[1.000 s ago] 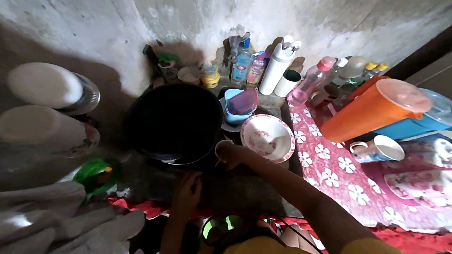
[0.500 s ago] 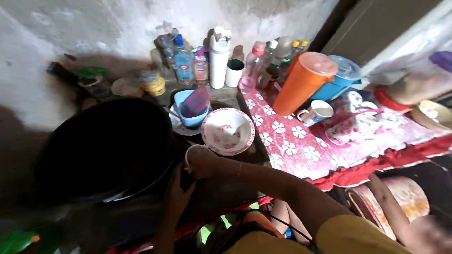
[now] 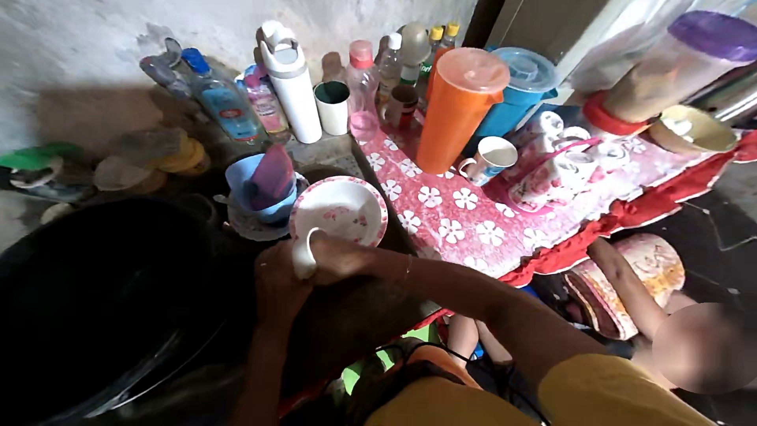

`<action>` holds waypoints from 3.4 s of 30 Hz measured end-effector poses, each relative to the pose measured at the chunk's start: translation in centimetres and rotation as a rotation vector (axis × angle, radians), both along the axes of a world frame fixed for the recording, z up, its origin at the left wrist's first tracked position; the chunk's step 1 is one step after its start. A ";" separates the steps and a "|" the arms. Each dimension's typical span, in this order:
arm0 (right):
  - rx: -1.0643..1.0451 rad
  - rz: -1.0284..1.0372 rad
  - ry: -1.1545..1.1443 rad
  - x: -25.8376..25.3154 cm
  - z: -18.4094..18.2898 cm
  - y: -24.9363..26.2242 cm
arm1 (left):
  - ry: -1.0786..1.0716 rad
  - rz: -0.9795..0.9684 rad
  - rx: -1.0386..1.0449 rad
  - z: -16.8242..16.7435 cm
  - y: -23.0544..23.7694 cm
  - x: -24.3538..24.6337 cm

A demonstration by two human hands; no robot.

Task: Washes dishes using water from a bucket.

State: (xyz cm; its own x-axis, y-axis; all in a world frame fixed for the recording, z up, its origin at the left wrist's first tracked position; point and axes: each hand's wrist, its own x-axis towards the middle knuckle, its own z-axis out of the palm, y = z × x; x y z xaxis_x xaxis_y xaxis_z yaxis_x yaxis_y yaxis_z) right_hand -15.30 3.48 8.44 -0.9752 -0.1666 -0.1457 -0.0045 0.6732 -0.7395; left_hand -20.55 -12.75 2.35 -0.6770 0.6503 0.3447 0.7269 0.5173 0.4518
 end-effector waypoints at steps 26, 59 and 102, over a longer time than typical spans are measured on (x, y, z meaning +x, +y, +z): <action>-0.569 -0.822 0.333 -6.9 0.2 9.6 | -1.298 0.038 0.945 3.8 13.4 -0.9; -0.281 -0.446 -0.047 -4.5 -0.9 10.1 | -1.161 0.308 0.851 0.7 10.2 -3.1; 0.083 -0.471 0.067 -13.6 6.6 14.9 | -0.232 0.195 0.122 5.1 12.6 -6.8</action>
